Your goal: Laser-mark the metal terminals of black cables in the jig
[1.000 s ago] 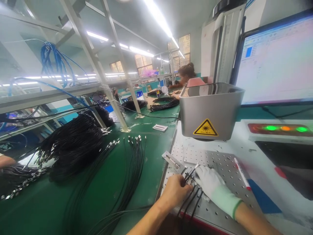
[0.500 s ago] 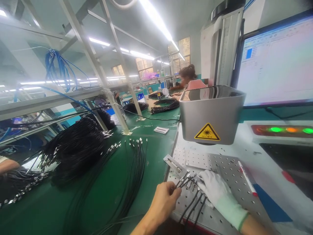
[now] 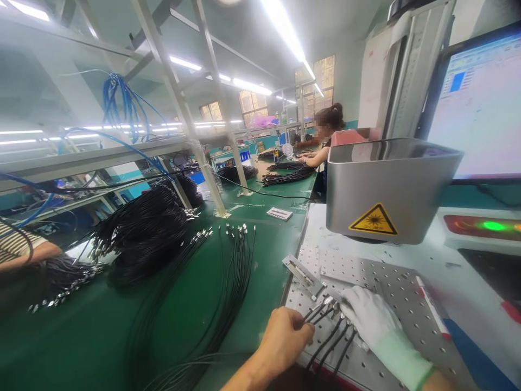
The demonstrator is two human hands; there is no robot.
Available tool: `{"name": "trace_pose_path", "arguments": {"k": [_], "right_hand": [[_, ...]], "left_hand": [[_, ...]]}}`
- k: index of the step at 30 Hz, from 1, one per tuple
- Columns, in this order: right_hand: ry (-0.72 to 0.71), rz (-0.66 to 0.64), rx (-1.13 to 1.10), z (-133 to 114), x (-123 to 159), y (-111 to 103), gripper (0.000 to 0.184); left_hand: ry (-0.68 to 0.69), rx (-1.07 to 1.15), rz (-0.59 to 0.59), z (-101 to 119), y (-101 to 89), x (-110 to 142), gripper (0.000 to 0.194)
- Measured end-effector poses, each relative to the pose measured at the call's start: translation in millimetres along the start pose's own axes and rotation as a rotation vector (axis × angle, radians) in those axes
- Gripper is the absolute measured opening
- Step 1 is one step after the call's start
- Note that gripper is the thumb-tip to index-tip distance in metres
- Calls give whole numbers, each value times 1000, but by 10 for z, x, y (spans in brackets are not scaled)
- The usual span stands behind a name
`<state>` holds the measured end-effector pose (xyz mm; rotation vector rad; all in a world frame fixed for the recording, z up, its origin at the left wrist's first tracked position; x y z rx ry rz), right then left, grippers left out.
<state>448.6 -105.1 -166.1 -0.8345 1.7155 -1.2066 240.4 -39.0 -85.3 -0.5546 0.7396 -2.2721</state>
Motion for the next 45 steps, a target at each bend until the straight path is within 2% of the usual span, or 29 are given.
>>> {"name": "trace_pose_path", "arguments": {"k": [7, 14, 19, 23, 27, 30, 35, 39, 42, 45], "right_hand": [[-139, 95, -16, 111, 17, 128, 17], [-180, 133, -29, 122, 18, 130, 16], [-201, 122, -11, 90, 8, 74, 16], [-196, 141, 30, 43, 13, -3, 14], [-212, 143, 70, 18, 14, -42, 16], [-212, 123, 75, 9, 6, -53, 17], [-160, 99, 64, -14, -4, -84, 17], [-150, 63, -2, 17, 3, -76, 18], [-109, 13, -95, 61, 12, -50, 19], [-64, -31, -179, 69, 10, -29, 22]], "left_hand": [[14, 11, -37, -16, 51, -11, 33], [-151, 160, -136, 77, 104, -38, 31], [-190, 139, -151, 91, 110, -46, 31], [-85, -22, -121, 43, 138, -52, 30], [96, -181, 35, 78, 170, -136, 28], [124, -194, 71, 130, 227, -272, 28], [11, -176, 22, 169, 320, -501, 36], [-76, -189, -37, 162, 318, -641, 34], [-96, -148, -101, 152, 307, -697, 32], [-84, -162, -111, 164, 309, -689, 29]]}}
Point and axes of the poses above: each hand's wrist, its own x-axis away from the middle knuckle, its own y-axis out of the palm, z = x × y, the point moved 1 cm from there along -x, towards the middle knuckle, and after that the axes turned 10 degrees about y, right-handed, at the moved point
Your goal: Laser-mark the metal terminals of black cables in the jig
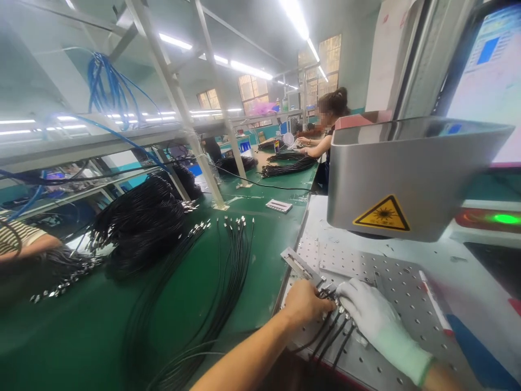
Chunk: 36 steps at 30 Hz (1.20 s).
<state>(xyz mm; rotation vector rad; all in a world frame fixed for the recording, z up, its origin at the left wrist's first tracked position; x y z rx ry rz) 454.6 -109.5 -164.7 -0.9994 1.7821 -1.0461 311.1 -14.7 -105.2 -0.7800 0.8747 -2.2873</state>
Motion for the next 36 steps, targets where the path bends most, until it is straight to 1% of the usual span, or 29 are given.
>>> {"name": "trace_pose_path", "arguments": {"k": [3, 5, 7, 10, 14, 16, 18, 23, 25, 27, 29, 32, 36], "right_hand": [[98, -24, -8, -55, -18, -5, 23], [172, -52, 31, -113, -32, -18, 19], [207, -73, 98, -162, -47, -25, 18], [180, -64, 189, -184, -69, -9, 21], [117, -24, 222, -164, -95, 27, 18], [109, -12, 223, -168, -103, 23, 18], [121, -16, 230, -183, -105, 7, 19], [125, -43, 242, -206, -95, 1, 19], [124, -28, 241, -204, -93, 13, 20], [132, -8, 219, -206, -90, 17, 19], [122, 1, 176, -216, -87, 11, 18], [137, 22, 161, -224, -86, -8, 17], [135, 24, 171, -213, -96, -13, 18]], "left_hand": [[7, -89, 58, 32, 10, 36, 22], [12, -129, 80, 51, 18, 50, 22], [17, -127, 80, 56, 20, 49, 24], [31, -56, 54, 29, 6, 32, 24], [48, 53, -85, -45, -42, 18, 24], [55, 45, -104, -64, -73, 15, 27], [55, 20, -83, -57, -102, 15, 31], [26, -144, -1, -39, -146, 74, 47], [78, -29, 7, -82, -130, 116, 42], [139, 146, 8, -152, -106, 159, 26], [168, 230, 21, -226, -98, 203, 14], [177, 161, 72, -297, -130, 269, 10], [158, 55, 153, -295, -191, 342, 15]]}}
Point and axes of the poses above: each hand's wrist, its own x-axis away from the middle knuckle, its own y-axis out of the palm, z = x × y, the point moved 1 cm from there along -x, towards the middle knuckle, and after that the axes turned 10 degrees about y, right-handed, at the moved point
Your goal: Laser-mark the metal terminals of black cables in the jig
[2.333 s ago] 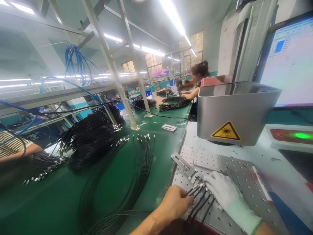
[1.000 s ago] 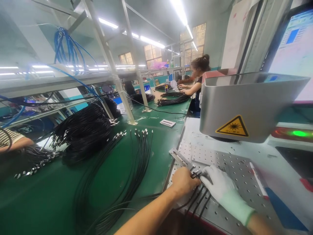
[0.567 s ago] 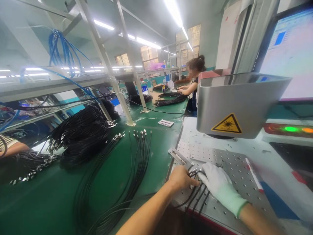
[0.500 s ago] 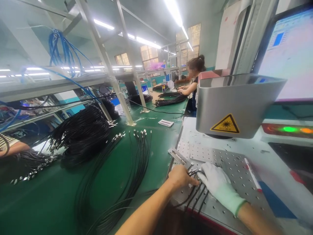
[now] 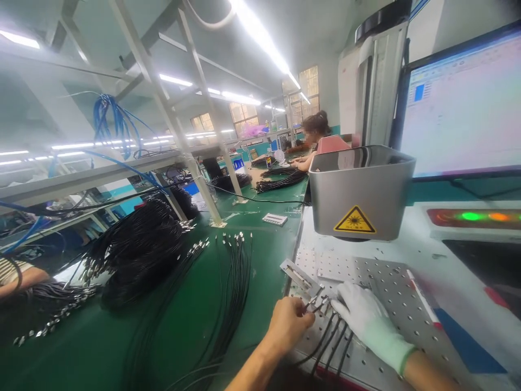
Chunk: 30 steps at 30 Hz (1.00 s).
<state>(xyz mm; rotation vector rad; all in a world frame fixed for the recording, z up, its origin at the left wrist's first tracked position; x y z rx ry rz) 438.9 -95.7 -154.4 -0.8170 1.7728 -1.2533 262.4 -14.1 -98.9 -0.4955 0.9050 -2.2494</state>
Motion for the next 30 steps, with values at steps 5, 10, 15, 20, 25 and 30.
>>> {"name": "trace_pose_path", "arguments": {"k": [5, 10, 15, 20, 25, 30], "right_hand": [[-23, 27, -21, 21, 9, 57, 19], [-64, 50, -72, 55, 17, 101, 20], [-35, -9, -84, 34, 18, 6, 20], [37, -105, -54, -59, -25, -102, 22], [57, -203, 8, -121, -97, -174, 19], [98, -315, 39, -135, -163, -246, 19]], "left_hand": [[-54, -128, 20, 107, 15, 46, 11], [-74, -234, 3, 272, 85, 75, 12], [-88, -300, -99, 402, 104, 90, 16], [-57, -293, -96, 305, 141, 73, 16], [-98, -207, -63, 179, 175, -85, 30], [-121, -124, -238, 102, 137, -346, 30]]}}
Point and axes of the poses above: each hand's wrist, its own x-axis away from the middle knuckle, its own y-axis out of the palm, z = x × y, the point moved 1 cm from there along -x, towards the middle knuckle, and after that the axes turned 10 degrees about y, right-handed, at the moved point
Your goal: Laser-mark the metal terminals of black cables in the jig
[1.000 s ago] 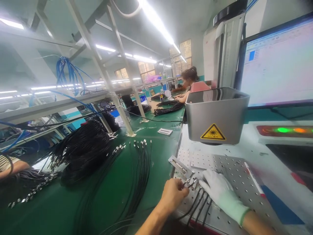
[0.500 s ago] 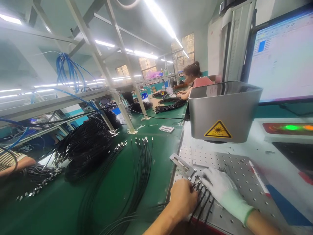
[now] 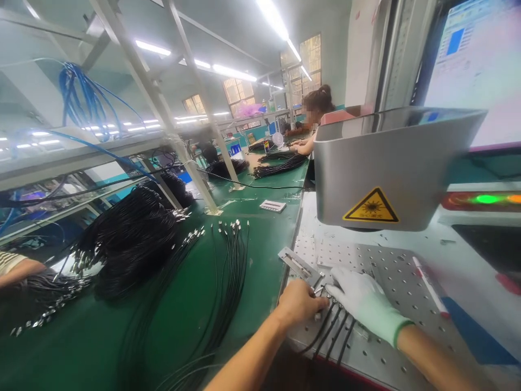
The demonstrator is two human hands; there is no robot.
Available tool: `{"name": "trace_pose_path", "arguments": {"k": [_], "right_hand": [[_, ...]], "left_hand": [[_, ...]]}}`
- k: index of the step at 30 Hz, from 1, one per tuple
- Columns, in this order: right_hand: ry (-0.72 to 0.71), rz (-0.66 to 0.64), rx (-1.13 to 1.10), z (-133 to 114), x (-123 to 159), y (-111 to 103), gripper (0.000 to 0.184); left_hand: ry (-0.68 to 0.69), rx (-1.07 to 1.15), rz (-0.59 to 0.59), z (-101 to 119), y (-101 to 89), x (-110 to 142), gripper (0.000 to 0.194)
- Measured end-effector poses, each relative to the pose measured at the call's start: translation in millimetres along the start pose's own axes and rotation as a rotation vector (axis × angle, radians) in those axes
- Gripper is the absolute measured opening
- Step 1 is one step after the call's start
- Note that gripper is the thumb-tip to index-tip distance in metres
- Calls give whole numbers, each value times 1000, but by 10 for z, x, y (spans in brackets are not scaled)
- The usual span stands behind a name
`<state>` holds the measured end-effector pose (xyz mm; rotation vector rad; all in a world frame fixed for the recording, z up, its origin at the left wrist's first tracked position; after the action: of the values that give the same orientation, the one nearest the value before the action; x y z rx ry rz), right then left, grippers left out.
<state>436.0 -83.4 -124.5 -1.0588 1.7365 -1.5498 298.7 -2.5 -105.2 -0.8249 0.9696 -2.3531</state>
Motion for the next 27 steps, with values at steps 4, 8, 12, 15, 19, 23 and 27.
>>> {"name": "trace_pose_path", "arguments": {"k": [4, 8, 12, 15, 19, 23, 27], "right_hand": [[-3, 8, -34, 13, -15, 24, 19], [-32, 124, -36, 9, 20, 116, 18], [-17, 184, -47, -10, 59, 155, 20], [-12, 190, -42, -21, 86, 121, 21], [9, 184, -71, -17, 97, 77, 21], [13, 173, -89, -7, 78, 91, 21], [16, 158, -73, 10, 54, 140, 21]], "left_hand": [[13, 2, -45, -39, -18, -85, 32], [15, -64, 31, 13, 13, 19, 35], [97, -131, 168, 44, -42, 214, 28], [162, -99, 267, -40, -154, 349, 15], [184, 50, 300, -141, -208, 470, 7], [183, -102, 362, -26, -104, 494, 11], [144, -445, 268, 115, 4, 445, 18]]}}
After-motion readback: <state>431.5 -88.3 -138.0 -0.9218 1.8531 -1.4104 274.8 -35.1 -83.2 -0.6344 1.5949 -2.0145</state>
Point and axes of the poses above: each hand's wrist, its own x-axis away from the middle knuckle, its own y-axis out of the palm, z = x × y, the point moved 1 cm from there along -x, towards the middle knuckle, and after that the axes turned 10 degrees about y, right-handed, at the moved point
